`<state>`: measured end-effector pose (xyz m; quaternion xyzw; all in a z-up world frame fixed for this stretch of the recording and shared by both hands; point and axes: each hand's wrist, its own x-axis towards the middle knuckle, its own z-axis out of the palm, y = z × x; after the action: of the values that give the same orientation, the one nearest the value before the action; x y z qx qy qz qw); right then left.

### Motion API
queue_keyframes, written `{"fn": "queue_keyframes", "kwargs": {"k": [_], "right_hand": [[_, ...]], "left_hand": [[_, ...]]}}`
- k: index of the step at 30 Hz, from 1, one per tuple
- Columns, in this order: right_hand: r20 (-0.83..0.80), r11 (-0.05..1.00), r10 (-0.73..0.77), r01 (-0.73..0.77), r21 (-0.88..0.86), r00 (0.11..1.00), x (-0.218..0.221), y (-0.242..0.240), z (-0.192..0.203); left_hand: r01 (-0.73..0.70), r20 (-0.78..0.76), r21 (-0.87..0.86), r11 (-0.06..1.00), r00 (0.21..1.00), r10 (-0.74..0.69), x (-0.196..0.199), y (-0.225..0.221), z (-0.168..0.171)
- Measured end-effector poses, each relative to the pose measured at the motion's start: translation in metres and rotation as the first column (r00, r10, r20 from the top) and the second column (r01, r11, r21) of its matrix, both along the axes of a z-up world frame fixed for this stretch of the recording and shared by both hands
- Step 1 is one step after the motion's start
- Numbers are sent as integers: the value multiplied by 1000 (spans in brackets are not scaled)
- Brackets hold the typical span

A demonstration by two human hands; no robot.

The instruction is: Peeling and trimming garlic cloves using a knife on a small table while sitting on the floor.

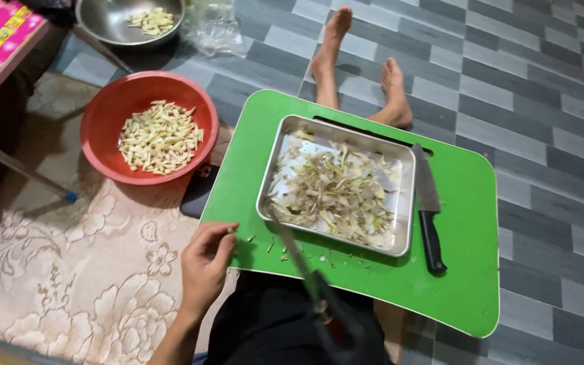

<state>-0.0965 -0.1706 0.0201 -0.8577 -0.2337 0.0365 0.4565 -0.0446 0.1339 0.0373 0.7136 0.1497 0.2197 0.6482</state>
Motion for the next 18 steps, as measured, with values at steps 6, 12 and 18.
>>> {"fn": "queue_keyframes", "kwargs": {"k": [6,12,18], "right_hand": [[-711,595,121,522,611,693,43,0,-37],[-462,802,-148,380,462,874,60,22,6],[-208,826,-373,426,369,904,80,37,19]], "left_hand": [[236,58,-447,863,970,-236,13,-18,-1],[330,118,-605,725,937,-328,23,-57,4],[468,109,-553,690,861,-497,29,-98,6]]}}
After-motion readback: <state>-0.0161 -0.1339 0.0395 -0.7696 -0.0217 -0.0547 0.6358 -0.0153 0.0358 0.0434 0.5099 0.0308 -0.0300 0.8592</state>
